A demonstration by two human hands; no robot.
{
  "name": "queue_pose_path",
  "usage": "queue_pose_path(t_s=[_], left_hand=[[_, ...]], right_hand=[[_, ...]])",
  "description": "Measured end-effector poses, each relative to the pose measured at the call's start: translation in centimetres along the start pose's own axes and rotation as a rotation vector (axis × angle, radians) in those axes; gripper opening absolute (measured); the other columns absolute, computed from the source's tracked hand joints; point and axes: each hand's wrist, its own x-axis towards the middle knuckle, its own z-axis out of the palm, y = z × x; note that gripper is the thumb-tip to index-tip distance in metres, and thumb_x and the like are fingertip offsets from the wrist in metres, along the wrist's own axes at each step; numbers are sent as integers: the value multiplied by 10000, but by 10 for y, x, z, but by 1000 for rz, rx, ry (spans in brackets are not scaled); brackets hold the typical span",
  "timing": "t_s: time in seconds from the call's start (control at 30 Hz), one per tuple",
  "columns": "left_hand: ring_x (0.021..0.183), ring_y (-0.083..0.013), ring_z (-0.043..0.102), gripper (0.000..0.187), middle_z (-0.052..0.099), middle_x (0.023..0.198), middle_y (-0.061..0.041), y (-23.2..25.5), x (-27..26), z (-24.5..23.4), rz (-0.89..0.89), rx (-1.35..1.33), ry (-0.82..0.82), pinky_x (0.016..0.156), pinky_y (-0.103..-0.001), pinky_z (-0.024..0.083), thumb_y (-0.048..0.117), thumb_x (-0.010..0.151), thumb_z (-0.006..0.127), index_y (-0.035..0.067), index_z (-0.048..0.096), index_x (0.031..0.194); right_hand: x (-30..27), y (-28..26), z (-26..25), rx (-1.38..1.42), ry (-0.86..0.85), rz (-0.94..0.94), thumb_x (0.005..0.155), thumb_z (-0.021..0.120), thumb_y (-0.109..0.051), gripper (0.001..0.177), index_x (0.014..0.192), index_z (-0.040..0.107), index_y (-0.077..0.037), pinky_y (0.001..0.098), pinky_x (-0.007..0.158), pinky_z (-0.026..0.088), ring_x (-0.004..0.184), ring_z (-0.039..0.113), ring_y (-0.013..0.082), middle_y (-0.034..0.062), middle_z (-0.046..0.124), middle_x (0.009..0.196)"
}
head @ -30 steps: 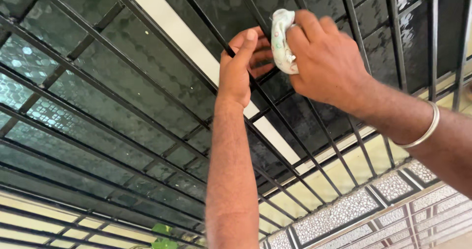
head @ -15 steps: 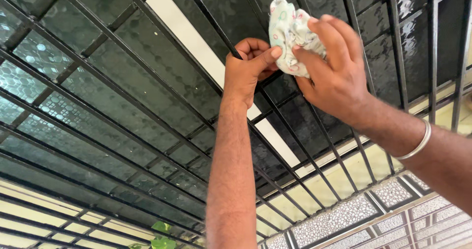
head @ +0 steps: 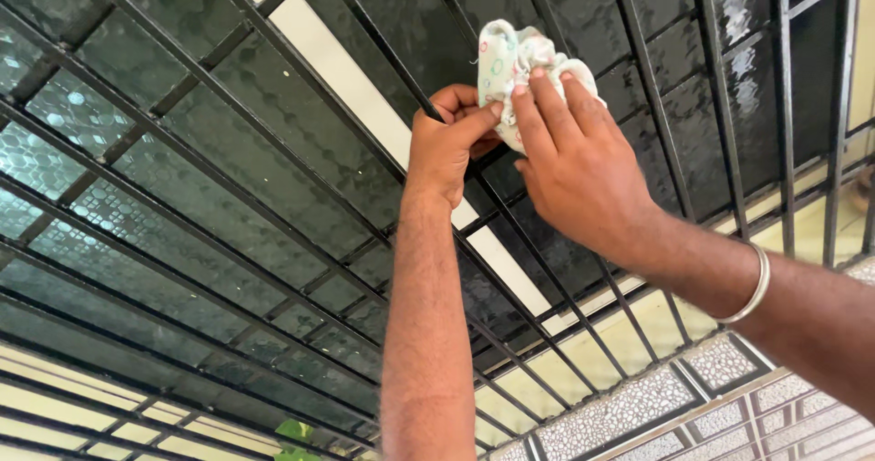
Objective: The person wipes a black metal window grille with a white cloth. They systematically clean the vertical and horizontal bars of the grille, moving from the top section downwards while holding the cloth in their right hand.
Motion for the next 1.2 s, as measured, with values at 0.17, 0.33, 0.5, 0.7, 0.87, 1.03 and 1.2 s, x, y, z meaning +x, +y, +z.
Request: queue_pose_path(t_s=[0.17, 0.33, 0.5, 0.7, 0.87, 1.03, 1.2], left_hand=[[735, -126, 708, 141, 730, 818, -49, -3, -1, -4, -3, -14, -24, 697, -301, 602, 118, 895, 781, 52, 657, 883], [516, -74, 487, 380, 571, 641, 9, -5, 0, -4, 45, 22, 31, 562, -266, 507, 352, 940, 781, 108, 572, 738], [476, -56, 426, 490, 426, 566, 63, -4, 4, -2, -15, 65, 95, 590, -306, 603, 489, 943, 696, 163, 469, 657], [445, -72, 407, 498, 438, 537, 45, -5, 3, -3, 8, 71, 77, 576, -313, 567, 468, 957, 694, 160, 455, 646], [442, -73, 396, 442, 442, 535, 48, -4, 2, -3, 9, 121, 116, 552, -311, 541, 460, 943, 701, 147, 530, 682], [430, -81, 390, 487, 441, 525, 47, -6, 0, -7, 18, 128, 93, 537, -312, 530, 500, 926, 707, 160, 477, 664], [448, -83, 413, 493, 438, 534, 53, -6, 1, -7, 27, 140, 102, 542, -316, 539, 528, 912, 710, 164, 490, 663]], right_hand=[[5, 14, 7, 101, -6, 19, 833, 769, -119, 599, 1395, 616, 23, 466, 922, 481, 1162, 609, 343, 170, 646, 1352], [4, 35, 4, 191, 0, 13, 874, 694, 24, 499, 1366, 699, -54, 379, 928, 505, 1041, 603, 277, 89, 685, 1338], [-1, 36, -1, -16, 61, -67, 941, 707, 25, 373, 1296, 743, -85, 365, 766, 423, 856, 530, 209, 39, 708, 1287], [-20, 22, 1, -122, -56, -19, 882, 682, -84, 413, 1289, 749, -98, 371, 781, 434, 917, 535, 221, -13, 678, 1238], [-32, 17, -6, -119, -148, -48, 783, 674, -78, 427, 1199, 763, -124, 396, 778, 443, 925, 559, 251, 3, 679, 1194], [-41, 22, -6, -84, -188, -101, 780, 698, -27, 406, 1165, 767, -135, 410, 811, 457, 947, 574, 268, 20, 697, 1190], [-26, 52, -19, 453, -150, 167, 784, 766, 48, 369, 1139, 713, -37, 443, 832, 562, 998, 695, 347, 150, 714, 1178]])
